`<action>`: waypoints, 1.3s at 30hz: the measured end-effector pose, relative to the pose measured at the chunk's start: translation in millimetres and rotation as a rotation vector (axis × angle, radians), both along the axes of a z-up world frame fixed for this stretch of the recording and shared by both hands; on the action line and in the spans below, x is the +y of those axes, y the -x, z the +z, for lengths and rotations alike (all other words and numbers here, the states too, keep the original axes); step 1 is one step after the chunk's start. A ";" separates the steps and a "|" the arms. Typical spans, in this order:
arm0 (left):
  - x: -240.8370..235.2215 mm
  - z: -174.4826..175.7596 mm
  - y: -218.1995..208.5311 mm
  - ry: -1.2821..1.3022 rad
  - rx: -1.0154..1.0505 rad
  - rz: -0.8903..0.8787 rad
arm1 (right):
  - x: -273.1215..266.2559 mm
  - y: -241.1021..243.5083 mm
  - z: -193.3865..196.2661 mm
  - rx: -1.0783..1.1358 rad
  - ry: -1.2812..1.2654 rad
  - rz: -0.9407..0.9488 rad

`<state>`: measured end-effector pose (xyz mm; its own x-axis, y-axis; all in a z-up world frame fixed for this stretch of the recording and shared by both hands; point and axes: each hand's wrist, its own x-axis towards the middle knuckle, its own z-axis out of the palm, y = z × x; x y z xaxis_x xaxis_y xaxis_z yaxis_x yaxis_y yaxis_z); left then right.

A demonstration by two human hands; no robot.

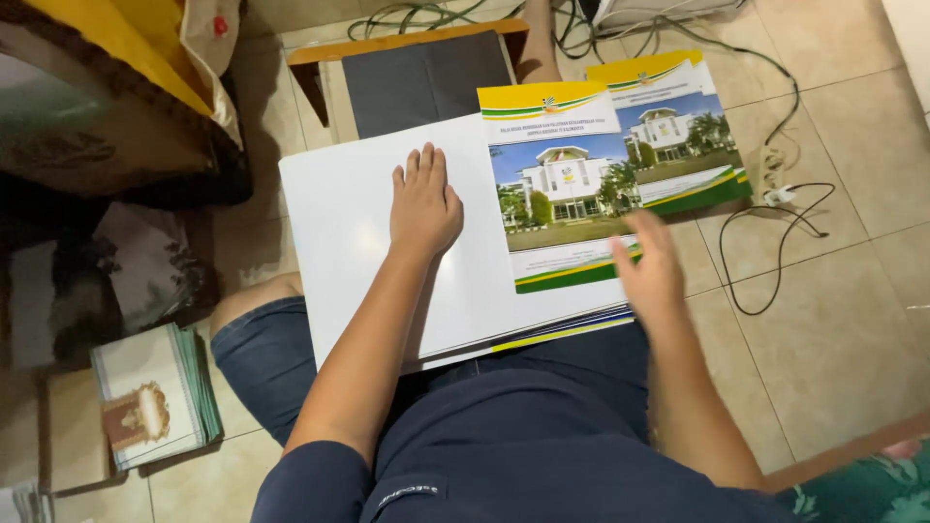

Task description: The person is using their hands to press down and smooth a stack of booklets to ensure they are flat and properly finished.

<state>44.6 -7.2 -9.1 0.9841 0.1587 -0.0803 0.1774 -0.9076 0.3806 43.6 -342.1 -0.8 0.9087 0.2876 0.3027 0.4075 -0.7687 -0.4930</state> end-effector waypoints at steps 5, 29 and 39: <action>1.6 -2.0 -1.4 0.013 -0.010 -0.001 | -46.4 -44.6 -49.2 0.385 -0.116 -0.238; 4.8 -18.2 -5.4 -0.037 0.004 -0.046 | -41.5 -28.5 -52.6 0.508 -0.282 -0.064; 5.3 -19.4 -8.1 -0.030 0.040 -0.036 | -31.4 -20.7 -29.6 0.493 -0.171 -0.100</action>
